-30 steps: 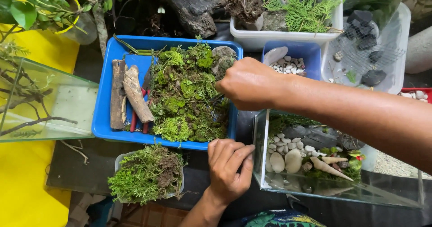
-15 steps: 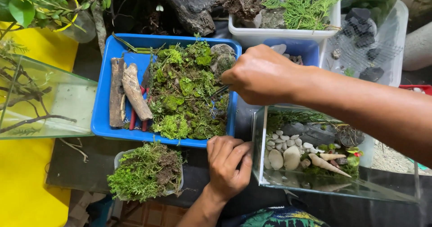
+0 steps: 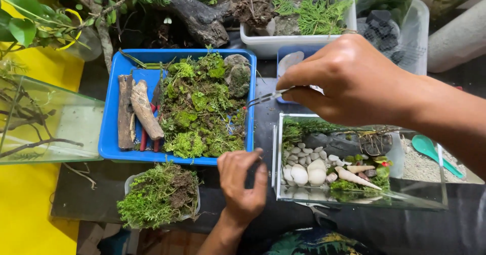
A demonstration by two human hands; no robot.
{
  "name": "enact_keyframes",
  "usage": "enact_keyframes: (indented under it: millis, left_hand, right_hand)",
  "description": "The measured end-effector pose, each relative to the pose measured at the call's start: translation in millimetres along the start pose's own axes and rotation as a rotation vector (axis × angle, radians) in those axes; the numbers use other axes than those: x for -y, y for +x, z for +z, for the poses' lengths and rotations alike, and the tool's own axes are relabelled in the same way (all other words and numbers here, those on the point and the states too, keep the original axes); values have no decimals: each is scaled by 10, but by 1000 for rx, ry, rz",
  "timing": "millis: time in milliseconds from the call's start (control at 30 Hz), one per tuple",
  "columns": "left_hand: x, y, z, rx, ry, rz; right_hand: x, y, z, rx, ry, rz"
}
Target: Building a miniature landscape inside a glass tank by arranging moss, stones, and plants using hands and tweezers.
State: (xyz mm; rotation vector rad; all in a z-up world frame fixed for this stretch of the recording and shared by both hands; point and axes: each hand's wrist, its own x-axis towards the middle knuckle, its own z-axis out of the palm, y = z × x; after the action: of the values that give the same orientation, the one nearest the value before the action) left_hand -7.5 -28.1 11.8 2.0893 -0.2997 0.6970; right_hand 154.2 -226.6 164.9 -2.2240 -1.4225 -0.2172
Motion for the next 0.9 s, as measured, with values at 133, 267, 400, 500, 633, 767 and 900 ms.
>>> enact_keyframes:
  millis: [133, 267, 400, 500, 633, 767, 900]
  left_hand:
    - [-125, 148, -65, -29, -148, -261]
    - [-269, 411, -80, 23, -469, -446]
    - [-345, 524, -38, 59, -607, -480]
    - [-352, 535, 20, 56, -662, -455]
    - [-307, 530, 37, 58, -613, -440]
    - [-215, 531, -16, -29, -306, -360]
    - [-138, 514, -48, -76, -57, -276]
  right_hand:
    - [90, -115, -64, -26, 75, 27]
    - [138, -245, -90, -49, 110, 57]
    - [183, -371, -149, -81, 143, 96]
    - [198, -456, -133, -84, 152, 117]
    - [170, -514, -81, -73, 168, 142]
    - [95, -544, -24, -76, 161, 206]
    - [32, -551, 33, -92, 150, 230]
